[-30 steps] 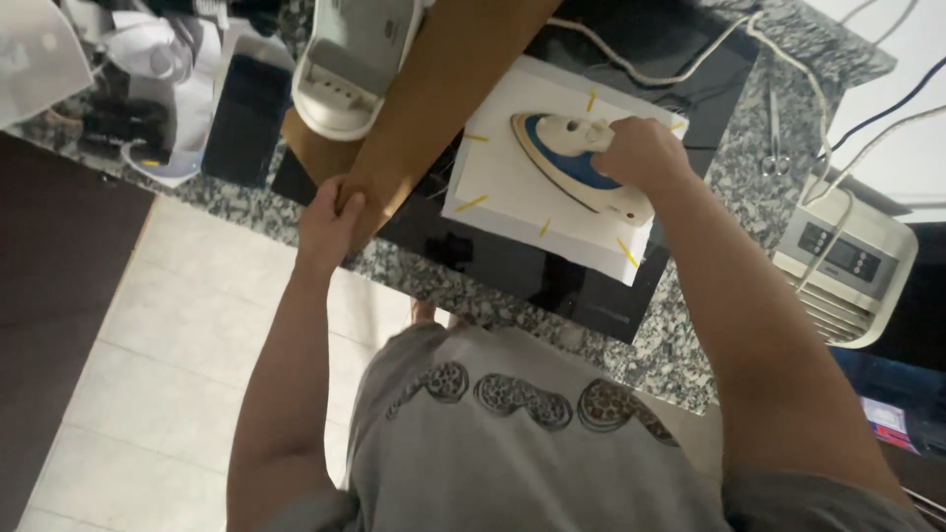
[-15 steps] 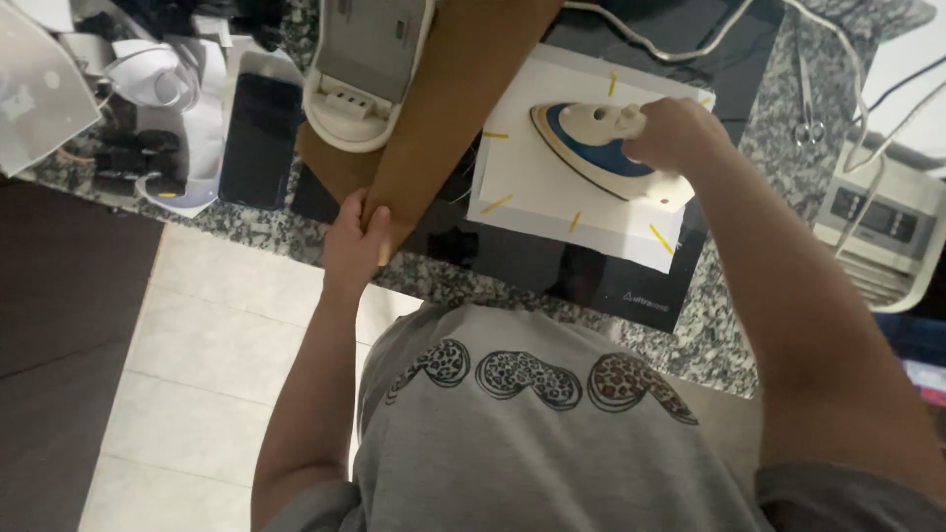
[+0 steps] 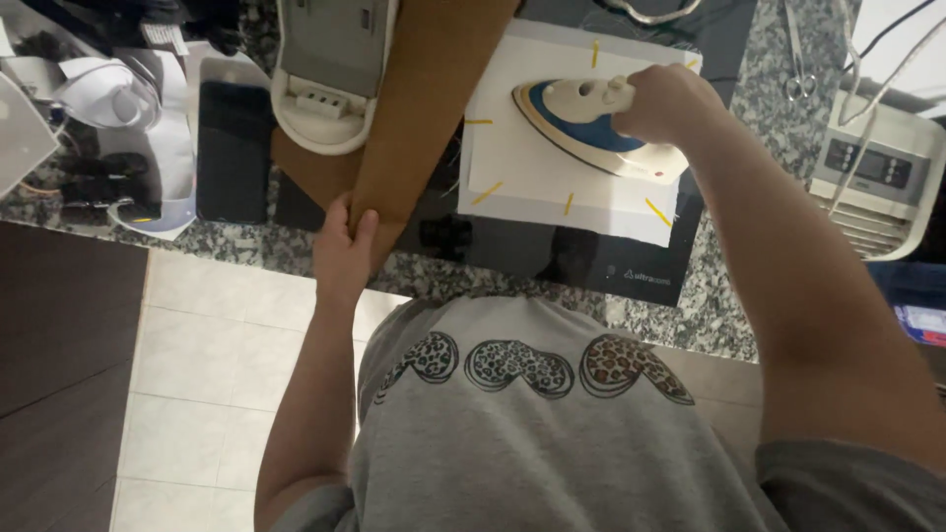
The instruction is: Using a hand iron to apply heat to a transfer sheet and then peeling off the tape and backing paper
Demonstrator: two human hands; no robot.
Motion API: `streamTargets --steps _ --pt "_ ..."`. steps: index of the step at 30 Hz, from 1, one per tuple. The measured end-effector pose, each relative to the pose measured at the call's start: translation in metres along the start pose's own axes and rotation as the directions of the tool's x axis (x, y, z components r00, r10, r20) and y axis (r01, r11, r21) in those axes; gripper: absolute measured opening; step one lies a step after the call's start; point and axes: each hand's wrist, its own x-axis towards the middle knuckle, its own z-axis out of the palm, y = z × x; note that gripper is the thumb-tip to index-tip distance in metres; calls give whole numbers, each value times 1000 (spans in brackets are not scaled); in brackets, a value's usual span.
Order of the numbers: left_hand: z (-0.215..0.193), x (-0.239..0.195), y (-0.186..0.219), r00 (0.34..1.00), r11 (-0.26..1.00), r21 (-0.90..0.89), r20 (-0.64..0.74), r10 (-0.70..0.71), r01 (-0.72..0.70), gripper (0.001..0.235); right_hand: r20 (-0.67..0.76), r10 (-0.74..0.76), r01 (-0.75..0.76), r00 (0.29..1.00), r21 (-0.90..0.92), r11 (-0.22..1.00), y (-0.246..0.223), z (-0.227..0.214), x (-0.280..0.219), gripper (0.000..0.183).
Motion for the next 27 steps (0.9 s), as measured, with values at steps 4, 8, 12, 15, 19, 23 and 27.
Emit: streamTargets --steps 4,8,12,15,19,23,27 --pt "-3 -3 7 1000 1000 29 22 -2 2 58 -13 -43 43 999 -45 998 8 10 11 30" --pt "-4 -3 12 998 999 12 26 -52 52 53 -5 -51 51 999 -57 997 9 10 11 33" --pt "-2 -2 -1 1000 1000 9 -10 4 -4 56 -8 -33 33 999 -23 999 5 6 6 31" --pt "-4 -2 6 1000 1000 18 15 -21 20 58 0 -21 21 1000 4 1000 5 5 6 26" --pt "-2 -1 4 1000 1000 20 -5 -19 19 52 -9 -50 50 999 -19 999 8 8 9 31" --pt "-3 -2 4 1000 1000 -5 3 -21 21 56 -7 -24 24 1000 3 1000 7 8 8 30" --pt "2 1 -8 1000 999 -27 -17 21 -21 47 -3 -8 8 1000 21 1000 5 5 5 28"
